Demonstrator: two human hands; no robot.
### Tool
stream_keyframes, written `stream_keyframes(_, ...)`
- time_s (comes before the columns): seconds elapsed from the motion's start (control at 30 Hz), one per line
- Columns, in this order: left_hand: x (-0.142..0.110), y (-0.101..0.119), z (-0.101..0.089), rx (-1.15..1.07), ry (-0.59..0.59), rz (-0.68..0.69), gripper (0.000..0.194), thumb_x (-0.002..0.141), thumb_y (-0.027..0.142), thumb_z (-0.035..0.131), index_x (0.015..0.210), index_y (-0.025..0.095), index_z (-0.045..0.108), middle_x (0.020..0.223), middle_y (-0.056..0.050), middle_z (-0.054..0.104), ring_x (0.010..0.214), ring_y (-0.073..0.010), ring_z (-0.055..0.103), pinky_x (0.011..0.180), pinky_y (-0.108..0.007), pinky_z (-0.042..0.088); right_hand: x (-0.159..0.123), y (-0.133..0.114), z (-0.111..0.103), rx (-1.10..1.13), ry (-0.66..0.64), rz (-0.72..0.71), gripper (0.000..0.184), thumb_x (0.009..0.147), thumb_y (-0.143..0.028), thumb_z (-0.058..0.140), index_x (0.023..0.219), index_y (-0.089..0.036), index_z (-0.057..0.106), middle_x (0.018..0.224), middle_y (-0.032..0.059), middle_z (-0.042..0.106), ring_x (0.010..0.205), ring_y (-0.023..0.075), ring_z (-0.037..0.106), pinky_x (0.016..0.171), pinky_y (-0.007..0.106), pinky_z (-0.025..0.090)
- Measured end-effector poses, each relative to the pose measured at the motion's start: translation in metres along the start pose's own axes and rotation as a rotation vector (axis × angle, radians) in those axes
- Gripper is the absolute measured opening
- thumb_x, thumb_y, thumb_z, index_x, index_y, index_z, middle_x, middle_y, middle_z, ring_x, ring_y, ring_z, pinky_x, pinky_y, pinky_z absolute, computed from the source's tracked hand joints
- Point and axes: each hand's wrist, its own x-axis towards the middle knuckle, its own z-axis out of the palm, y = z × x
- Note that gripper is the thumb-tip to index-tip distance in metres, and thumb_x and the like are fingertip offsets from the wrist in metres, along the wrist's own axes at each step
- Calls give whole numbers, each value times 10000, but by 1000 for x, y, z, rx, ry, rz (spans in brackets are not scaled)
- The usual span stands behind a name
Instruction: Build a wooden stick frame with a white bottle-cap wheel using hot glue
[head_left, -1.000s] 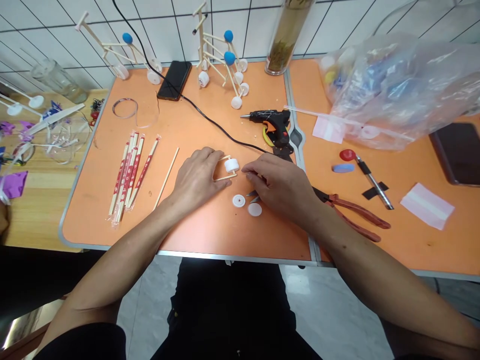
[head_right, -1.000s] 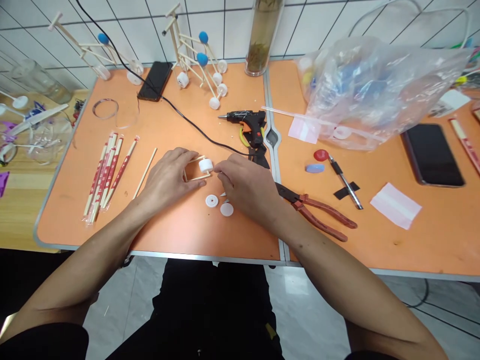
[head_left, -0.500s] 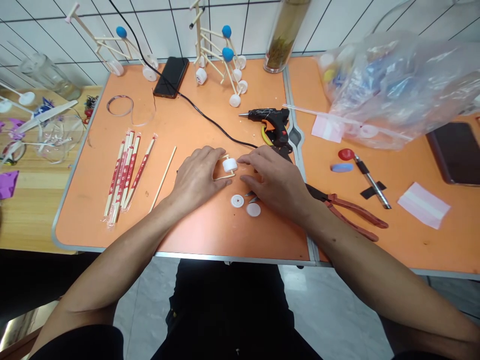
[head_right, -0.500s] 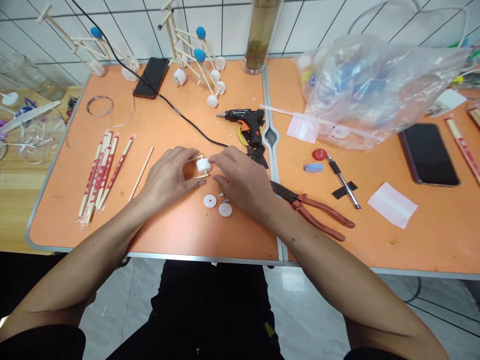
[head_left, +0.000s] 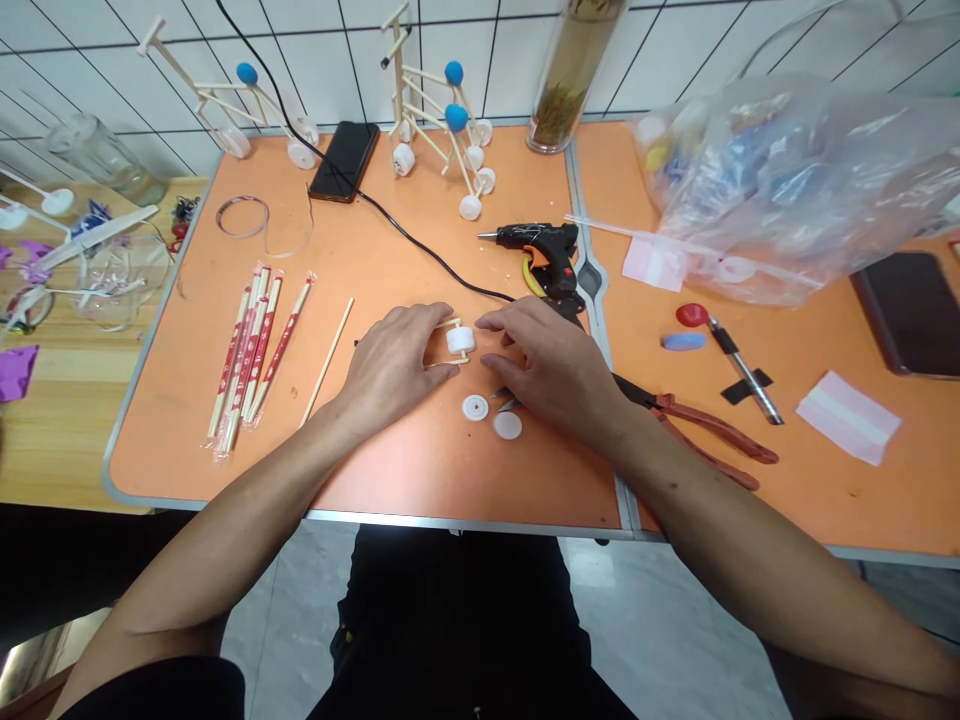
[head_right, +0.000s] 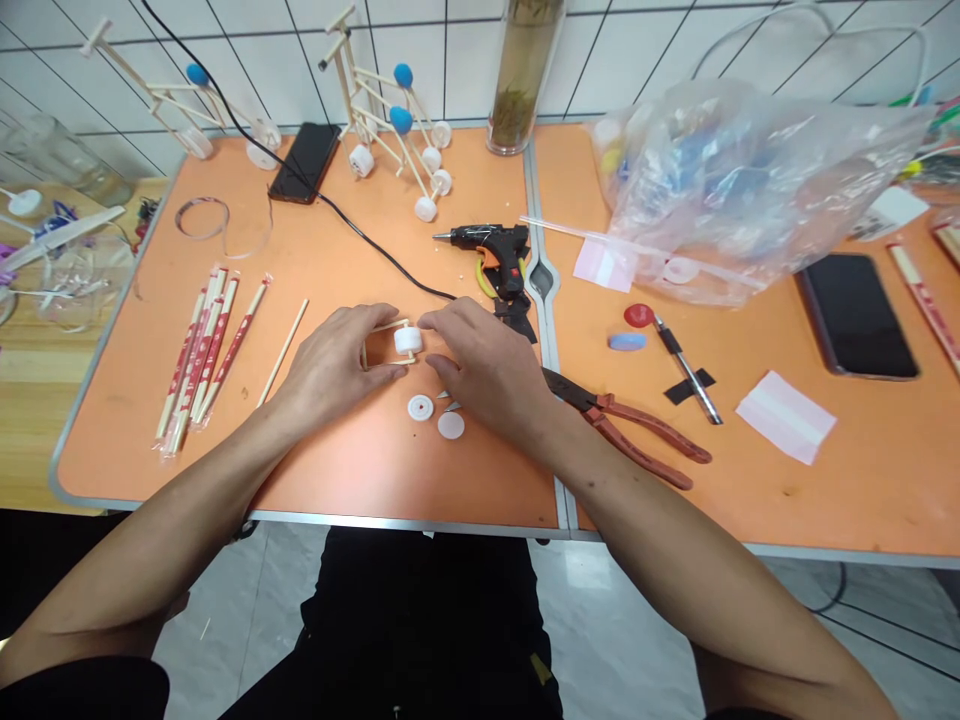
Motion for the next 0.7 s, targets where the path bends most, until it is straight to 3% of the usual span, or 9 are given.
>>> stream_keyframes(0.37, -1, -4, -1, 8, -25, 69, 434, 995, 271, 863, 1410, 266, 736, 1431, -100, 810, 1336, -350, 733, 1098, -508, 602, 6, 2, 4, 138, -36, -51, 366, 957, -42, 676, 1256, -249, 719, 1285, 112, 814, 1148, 290, 759, 901, 411, 592)
stream_keyframes(0.7, -1, -7, 0, -10, -22, 78, 420, 995, 263, 861, 1399, 263, 748, 1417, -93, 815, 1324, -343, 745, 1084, -509, 612, 10, 3, 8, 258, -36, 45, 329, 957, -77, 620, 1223, -217, 752, 1151, 99, 817, 991, 237, 768, 826, 375, 596)
